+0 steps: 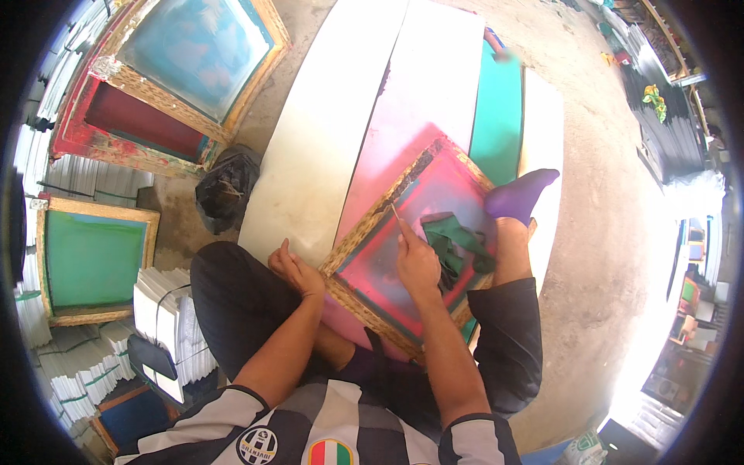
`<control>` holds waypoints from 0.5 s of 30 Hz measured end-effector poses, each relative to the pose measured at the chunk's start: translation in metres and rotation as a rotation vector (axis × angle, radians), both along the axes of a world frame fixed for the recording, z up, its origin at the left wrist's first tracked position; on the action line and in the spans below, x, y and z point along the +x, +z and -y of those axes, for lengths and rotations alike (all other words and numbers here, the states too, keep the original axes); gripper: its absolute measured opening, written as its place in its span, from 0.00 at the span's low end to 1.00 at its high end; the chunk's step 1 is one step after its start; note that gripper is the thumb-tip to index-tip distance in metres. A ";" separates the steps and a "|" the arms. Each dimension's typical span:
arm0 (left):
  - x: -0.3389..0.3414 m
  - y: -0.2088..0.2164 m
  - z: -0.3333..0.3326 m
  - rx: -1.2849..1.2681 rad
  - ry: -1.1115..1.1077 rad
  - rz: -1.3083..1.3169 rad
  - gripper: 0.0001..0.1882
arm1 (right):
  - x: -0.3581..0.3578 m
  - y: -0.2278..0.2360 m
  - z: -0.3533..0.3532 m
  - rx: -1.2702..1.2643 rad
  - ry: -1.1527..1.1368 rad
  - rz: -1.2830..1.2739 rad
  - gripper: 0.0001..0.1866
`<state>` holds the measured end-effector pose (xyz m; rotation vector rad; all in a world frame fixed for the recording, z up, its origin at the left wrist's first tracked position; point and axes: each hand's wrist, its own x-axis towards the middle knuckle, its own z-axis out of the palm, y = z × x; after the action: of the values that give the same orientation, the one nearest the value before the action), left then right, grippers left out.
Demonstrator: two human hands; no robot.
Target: The person sits on the floor and uses a small metal tool to scrape dried pink paint from the wooden frame of a screen printing frame. The person holds the frame steady with the left hand and scrapes along the edges with the right hand.
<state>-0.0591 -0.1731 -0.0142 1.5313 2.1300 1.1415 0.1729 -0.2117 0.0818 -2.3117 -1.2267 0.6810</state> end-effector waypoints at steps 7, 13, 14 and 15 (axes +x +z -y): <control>0.001 0.009 -0.001 -0.006 -0.008 -0.033 0.20 | -0.004 0.020 -0.008 -0.090 0.028 0.065 0.19; -0.001 0.009 0.000 -0.042 0.000 -0.035 0.20 | -0.008 0.046 -0.029 -0.369 0.135 0.194 0.21; -0.001 0.009 0.001 -0.066 -0.005 -0.031 0.20 | -0.010 0.046 -0.031 -0.401 0.151 0.210 0.21; -0.002 0.008 0.002 -0.090 -0.010 -0.027 0.20 | -0.012 0.045 -0.031 -0.405 0.151 0.238 0.22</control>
<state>-0.0613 -0.1754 -0.0059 1.5242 2.1575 1.0123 0.1605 -0.1802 0.1268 -2.7127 -1.4972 0.7838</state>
